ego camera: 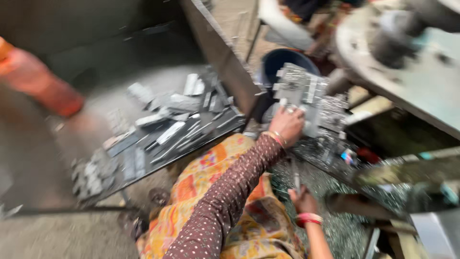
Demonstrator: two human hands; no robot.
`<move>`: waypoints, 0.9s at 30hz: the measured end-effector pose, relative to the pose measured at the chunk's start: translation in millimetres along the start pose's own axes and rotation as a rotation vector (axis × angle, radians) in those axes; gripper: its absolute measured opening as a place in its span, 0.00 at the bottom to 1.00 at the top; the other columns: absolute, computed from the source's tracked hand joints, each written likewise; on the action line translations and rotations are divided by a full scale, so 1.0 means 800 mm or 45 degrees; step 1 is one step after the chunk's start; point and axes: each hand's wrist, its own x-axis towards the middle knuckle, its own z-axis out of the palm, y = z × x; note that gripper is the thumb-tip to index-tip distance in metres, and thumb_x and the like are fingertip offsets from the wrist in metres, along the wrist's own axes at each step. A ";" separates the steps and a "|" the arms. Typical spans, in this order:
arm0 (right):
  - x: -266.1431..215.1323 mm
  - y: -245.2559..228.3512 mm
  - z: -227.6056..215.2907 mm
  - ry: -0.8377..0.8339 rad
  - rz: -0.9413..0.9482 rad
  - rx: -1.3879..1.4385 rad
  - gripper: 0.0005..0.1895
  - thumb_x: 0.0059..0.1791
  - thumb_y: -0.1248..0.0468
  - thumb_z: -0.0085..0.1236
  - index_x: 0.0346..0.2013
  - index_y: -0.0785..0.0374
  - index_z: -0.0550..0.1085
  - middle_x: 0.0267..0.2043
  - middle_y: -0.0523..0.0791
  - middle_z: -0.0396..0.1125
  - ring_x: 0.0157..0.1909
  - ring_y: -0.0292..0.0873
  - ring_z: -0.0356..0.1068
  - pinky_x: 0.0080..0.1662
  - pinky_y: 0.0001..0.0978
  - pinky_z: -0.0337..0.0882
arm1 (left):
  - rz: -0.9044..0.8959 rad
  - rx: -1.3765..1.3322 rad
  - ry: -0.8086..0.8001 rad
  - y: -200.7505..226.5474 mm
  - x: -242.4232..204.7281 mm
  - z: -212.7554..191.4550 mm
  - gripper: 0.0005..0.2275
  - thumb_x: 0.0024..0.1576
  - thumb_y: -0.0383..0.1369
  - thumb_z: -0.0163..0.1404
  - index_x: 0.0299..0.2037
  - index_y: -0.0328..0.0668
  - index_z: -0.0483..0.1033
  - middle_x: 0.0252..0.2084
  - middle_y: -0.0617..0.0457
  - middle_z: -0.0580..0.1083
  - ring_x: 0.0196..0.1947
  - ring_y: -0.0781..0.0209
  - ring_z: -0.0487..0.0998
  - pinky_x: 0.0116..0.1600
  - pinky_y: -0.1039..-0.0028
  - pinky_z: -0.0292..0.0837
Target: The person sits at a metalworking station and repeatedly picks up small metal plates from a bin, places them under a press, and operates the machine to process them. The person then returns the processed plates to the bin and repeats the cycle.
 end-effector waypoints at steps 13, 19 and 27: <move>0.013 -0.111 -0.169 -0.046 0.030 -0.431 0.31 0.48 0.37 0.53 0.55 0.56 0.76 0.33 0.54 0.76 0.39 0.59 0.77 0.45 0.50 0.75 | -1.176 0.531 0.031 -0.281 -0.346 -0.075 0.25 0.51 0.39 0.53 0.61 0.51 0.67 0.56 0.53 0.74 0.59 0.46 0.69 0.62 0.35 0.50; 0.011 -0.121 -0.172 -0.144 0.136 -0.318 0.32 0.47 0.40 0.57 0.55 0.59 0.76 0.29 0.52 0.77 0.30 0.50 0.80 0.40 0.44 0.76 | -1.010 0.217 -0.152 -0.336 -0.357 -0.055 0.29 0.52 0.32 0.57 0.66 0.49 0.65 0.56 0.53 0.75 0.62 0.51 0.70 0.69 0.39 0.51; 0.015 -0.120 -0.169 -0.134 0.173 -0.312 0.31 0.46 0.41 0.58 0.54 0.59 0.76 0.29 0.51 0.77 0.29 0.49 0.80 0.40 0.44 0.76 | -0.963 0.388 0.039 -0.322 -0.339 -0.034 0.10 0.51 0.32 0.59 0.43 0.46 0.76 0.39 0.48 0.74 0.46 0.46 0.75 0.57 0.55 0.68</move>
